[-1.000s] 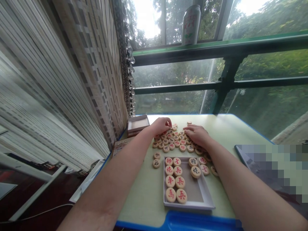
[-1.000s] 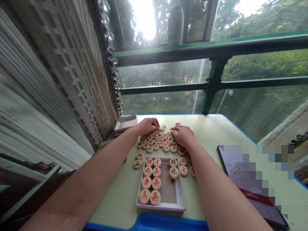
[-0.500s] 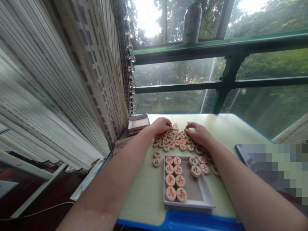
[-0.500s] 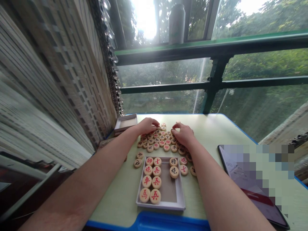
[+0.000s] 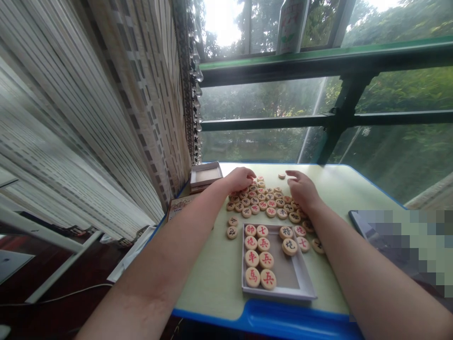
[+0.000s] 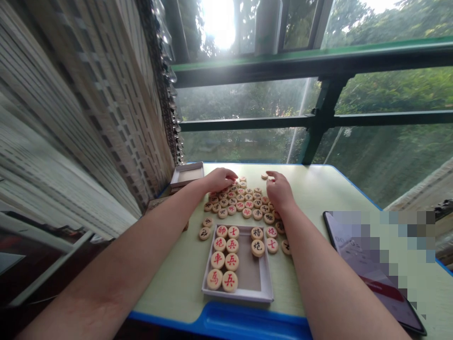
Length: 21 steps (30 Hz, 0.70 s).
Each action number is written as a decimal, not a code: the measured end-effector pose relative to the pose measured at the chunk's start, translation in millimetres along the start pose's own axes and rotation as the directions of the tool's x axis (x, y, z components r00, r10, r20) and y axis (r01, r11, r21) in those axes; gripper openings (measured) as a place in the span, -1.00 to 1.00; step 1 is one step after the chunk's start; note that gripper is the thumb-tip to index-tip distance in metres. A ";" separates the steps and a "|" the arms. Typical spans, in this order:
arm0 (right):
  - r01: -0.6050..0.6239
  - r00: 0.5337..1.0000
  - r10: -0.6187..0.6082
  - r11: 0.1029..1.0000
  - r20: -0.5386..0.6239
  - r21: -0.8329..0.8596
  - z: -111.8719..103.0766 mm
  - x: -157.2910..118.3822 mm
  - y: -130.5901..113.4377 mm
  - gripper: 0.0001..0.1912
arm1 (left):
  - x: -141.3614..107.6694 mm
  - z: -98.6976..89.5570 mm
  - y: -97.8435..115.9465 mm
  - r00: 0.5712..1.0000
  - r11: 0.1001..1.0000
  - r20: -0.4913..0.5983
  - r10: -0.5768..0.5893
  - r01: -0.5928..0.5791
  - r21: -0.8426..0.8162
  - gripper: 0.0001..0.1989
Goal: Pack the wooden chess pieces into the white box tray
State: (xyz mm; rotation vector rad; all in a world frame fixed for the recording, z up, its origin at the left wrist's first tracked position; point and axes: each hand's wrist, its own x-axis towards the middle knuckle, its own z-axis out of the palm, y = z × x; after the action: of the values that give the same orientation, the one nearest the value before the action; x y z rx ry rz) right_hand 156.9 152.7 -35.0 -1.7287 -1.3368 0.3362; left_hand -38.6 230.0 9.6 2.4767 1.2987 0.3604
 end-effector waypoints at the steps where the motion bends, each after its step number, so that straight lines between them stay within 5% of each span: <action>1: 0.020 0.999 -0.021 1.000 -0.038 -0.023 0.5 1.2 1.2 -0.49 | -0.7 -3.7 2.2 1.000 0.999 -0.014 -0.008 0.008 -0.046 -0.61; 4: 0.106 0.994 -0.106 0.984 0.008 -0.142 5.8 4.6 4.8 -0.44 | -4.9 -19.8 12.9 0.998 0.990 -0.053 -0.017 0.010 -0.138 -0.60; 6: 0.133 0.988 -0.113 0.969 0.105 -0.209 10.7 6.2 6.8 -0.45 | -9.4 -30.3 22.7 0.999 0.989 0.020 -0.044 0.047 -0.139 -0.61; 10: 0.158 0.972 -0.096 0.943 0.214 -0.292 15.0 7.5 8.5 -0.47 | -18.3 -37.8 39.1 0.993 0.992 0.058 -0.106 0.102 0.070 -0.62; 14: 0.182 0.973 -0.120 0.924 0.199 -0.335 13.4 7.4 6.4 -0.49 | -19.9 -32.9 39.1 0.957 0.894 0.105 -0.272 0.211 0.396 -0.61; 21: 0.213 0.965 -0.132 0.898 0.226 -0.386 12.9 5.1 4.2 -0.49 | -19.4 -37.0 26.6 0.949 0.887 0.129 -0.288 0.213 0.410 -0.56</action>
State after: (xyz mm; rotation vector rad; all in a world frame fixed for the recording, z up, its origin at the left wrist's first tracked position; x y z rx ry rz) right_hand 152.8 163.3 -44.0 -1.9323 -1.7922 0.1298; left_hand -42.9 205.7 52.5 2.5208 1.7209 -0.2161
